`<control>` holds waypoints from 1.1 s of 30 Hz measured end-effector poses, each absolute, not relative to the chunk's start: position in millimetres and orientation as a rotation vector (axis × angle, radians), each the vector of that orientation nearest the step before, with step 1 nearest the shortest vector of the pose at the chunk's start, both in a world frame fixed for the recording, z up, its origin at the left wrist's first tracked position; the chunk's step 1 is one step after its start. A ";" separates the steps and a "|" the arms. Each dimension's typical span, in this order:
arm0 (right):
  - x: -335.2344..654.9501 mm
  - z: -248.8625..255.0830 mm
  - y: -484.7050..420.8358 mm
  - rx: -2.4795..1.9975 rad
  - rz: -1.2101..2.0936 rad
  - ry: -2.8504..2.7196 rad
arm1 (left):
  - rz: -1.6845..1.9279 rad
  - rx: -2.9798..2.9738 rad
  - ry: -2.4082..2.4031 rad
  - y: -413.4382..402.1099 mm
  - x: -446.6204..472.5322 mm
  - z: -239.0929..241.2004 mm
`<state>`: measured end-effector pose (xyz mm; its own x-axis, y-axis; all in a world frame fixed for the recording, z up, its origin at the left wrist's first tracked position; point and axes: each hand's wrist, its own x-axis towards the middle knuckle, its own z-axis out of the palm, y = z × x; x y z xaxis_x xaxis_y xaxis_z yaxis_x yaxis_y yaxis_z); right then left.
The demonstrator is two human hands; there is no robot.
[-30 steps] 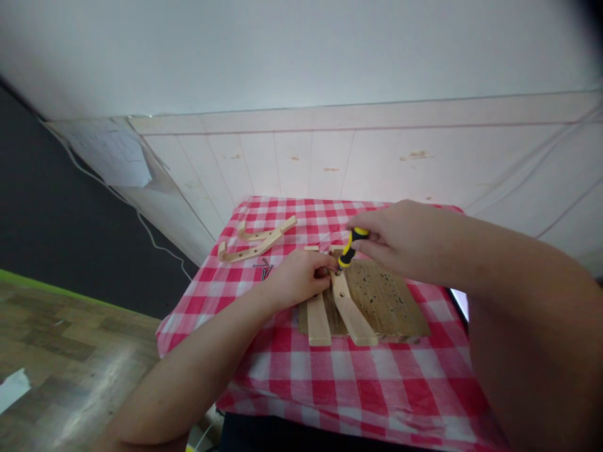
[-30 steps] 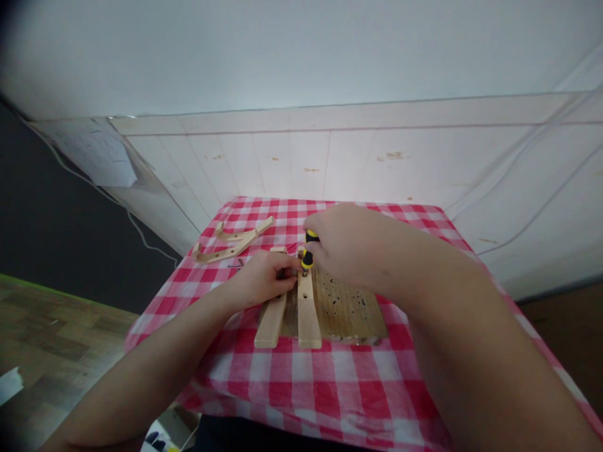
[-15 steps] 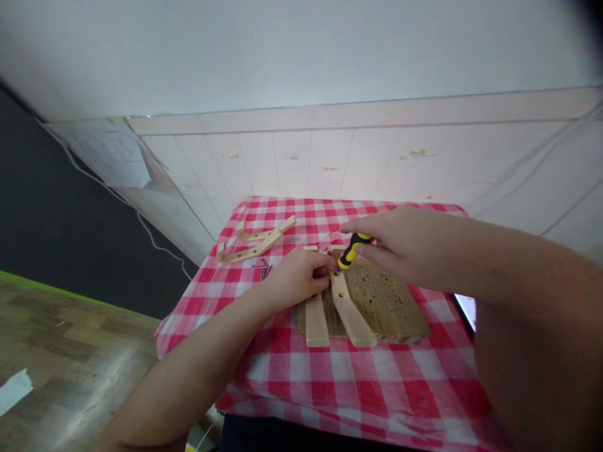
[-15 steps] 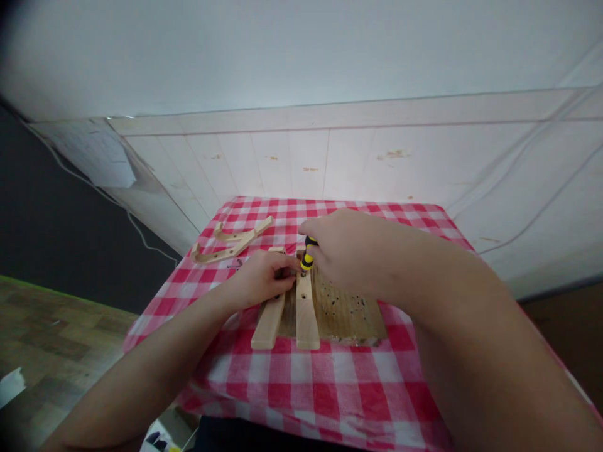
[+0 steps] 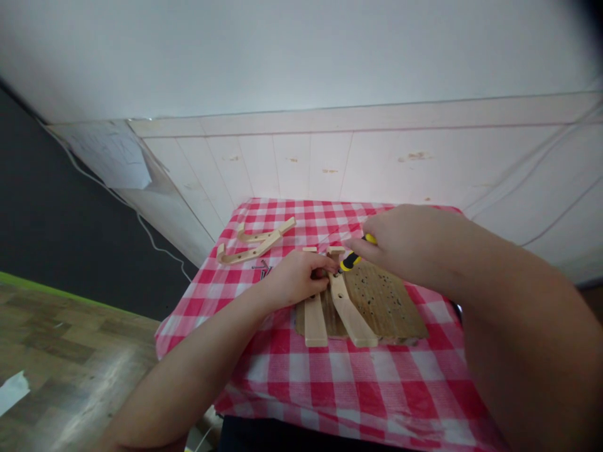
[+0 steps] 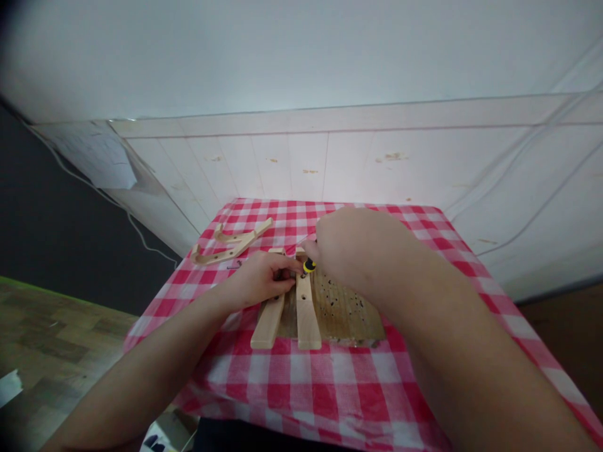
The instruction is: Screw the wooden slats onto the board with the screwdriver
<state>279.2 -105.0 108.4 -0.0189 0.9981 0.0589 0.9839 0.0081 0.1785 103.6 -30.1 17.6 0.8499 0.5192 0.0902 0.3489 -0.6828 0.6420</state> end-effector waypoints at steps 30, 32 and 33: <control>284.5 142.3 -121.3 2.493 0.298 2.247 | 0.470 2.224 0.490 -33.9 96.7 22.3; 281.9 144.9 -122.9 2.534 0.263 2.341 | 0.482 2.032 0.527 -32.2 98.4 17.9; 280.9 145.0 -122.8 2.561 0.243 2.386 | 0.496 1.952 0.546 -31.4 99.1 16.3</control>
<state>280.9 -122.8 145.0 0.0965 0.9348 0.3419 0.9845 -0.0391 -0.1711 99.1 -31.4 16.3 0.8134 0.5722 0.1044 0.1587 -0.3910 0.9066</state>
